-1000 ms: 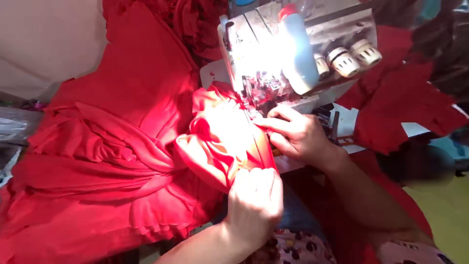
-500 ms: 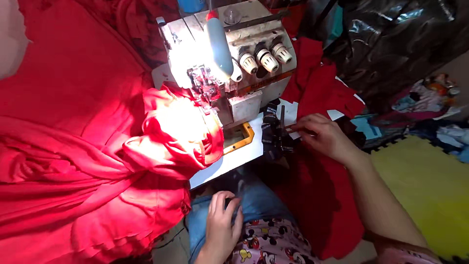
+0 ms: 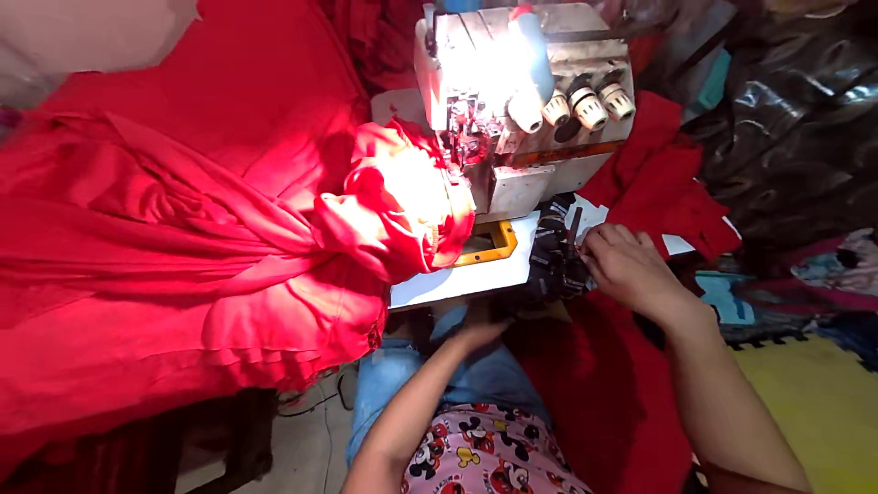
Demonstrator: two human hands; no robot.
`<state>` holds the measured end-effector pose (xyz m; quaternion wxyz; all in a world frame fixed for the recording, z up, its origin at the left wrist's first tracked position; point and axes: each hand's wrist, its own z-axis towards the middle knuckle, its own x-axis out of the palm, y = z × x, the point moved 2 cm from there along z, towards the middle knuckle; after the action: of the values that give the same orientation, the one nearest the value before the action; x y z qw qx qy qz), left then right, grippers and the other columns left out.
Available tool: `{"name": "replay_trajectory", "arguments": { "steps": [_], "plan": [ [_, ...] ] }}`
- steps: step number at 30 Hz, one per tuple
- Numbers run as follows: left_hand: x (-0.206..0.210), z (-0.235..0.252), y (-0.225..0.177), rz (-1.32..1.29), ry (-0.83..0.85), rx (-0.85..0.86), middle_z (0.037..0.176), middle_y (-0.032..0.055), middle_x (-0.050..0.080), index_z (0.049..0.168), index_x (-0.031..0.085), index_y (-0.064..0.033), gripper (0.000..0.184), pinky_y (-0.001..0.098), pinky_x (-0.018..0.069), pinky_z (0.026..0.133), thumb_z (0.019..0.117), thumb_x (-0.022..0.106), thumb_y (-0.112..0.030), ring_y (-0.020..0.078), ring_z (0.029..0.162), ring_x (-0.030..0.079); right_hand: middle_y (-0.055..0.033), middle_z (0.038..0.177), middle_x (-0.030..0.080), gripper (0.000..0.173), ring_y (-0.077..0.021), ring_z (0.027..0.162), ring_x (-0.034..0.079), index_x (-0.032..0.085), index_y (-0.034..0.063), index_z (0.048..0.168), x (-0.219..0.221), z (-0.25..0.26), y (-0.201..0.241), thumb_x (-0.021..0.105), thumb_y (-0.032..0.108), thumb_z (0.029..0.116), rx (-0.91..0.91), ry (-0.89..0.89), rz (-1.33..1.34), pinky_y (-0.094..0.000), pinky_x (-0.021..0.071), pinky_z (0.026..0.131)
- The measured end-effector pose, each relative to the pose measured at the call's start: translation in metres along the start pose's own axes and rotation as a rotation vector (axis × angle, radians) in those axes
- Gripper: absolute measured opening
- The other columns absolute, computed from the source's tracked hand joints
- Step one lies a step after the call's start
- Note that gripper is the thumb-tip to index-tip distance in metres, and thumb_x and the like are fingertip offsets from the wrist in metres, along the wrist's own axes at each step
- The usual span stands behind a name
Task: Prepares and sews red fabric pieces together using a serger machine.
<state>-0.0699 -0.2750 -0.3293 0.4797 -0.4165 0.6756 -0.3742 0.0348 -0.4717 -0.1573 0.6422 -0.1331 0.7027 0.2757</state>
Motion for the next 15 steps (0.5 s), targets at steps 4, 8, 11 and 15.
{"name": "replay_trajectory", "arguments": {
  "steps": [4, 8, 11, 15],
  "plan": [
    [-0.002, -0.005, -0.003, -0.209, -0.1, 0.063, 0.126, 0.0251, 0.066, 0.126, 0.063, 0.011, 0.053, 0.0402, 0.0457, 0.111, 0.0852, 0.082, -0.017, 0.0275, 0.123, 0.062, -0.0265, 0.114, 0.064, 0.018, -0.0471, 0.117, 0.058, 0.065, -0.0061, 0.109, -0.008, 0.001, -0.001, 0.057, 0.009, 0.1032, 0.06, 0.128, -0.026, -0.0669, 0.0406, 0.093],
    [-0.027, -0.025, -0.012, -0.094, -0.08, 0.026, 0.113, 0.025, 0.071, 0.106, 0.072, 0.0096, 0.03, 0.0444, 0.0485, 0.106, 0.0877, 0.079, -0.013, 0.0307, 0.114, 0.066, -0.0293, 0.112, 0.065, 0.017, -0.0511, 0.115, 0.059, 0.067, -0.0068, 0.108, -0.009, -0.002, -0.014, 0.061, 0.007, 0.101, 0.08, 0.094, -0.002, -0.0718, 0.0402, 0.092],
    [-0.037, -0.035, -0.015, -0.141, -0.132, 0.038, 0.114, 0.0256, 0.071, 0.107, 0.072, 0.011, 0.039, 0.0429, 0.0475, 0.107, 0.082, 0.084, -0.016, 0.0294, 0.116, 0.065, -0.0301, 0.113, 0.065, 0.015, -0.0527, 0.115, 0.058, 0.068, -0.0074, 0.107, -0.013, -0.004, -0.024, 0.063, 0.005, 0.0994, 0.108, 0.068, 0.02, -0.0731, 0.0401, 0.09],
    [-0.045, -0.044, -0.022, -0.139, -0.103, 0.112, 0.105, 0.0209, 0.073, 0.102, 0.073, 0.0102, 0.028, 0.0357, 0.0512, 0.099, 0.09, 0.076, -0.015, 0.0204, 0.105, 0.068, -0.0315, 0.11, 0.064, 0.012, -0.0535, 0.113, 0.058, 0.065, -0.0088, 0.1, -0.018, -0.005, -0.043, 0.061, 0.003, 0.0996, 0.185, 0.026, 0.092, -0.0728, 0.0424, 0.087]
  ]
}}
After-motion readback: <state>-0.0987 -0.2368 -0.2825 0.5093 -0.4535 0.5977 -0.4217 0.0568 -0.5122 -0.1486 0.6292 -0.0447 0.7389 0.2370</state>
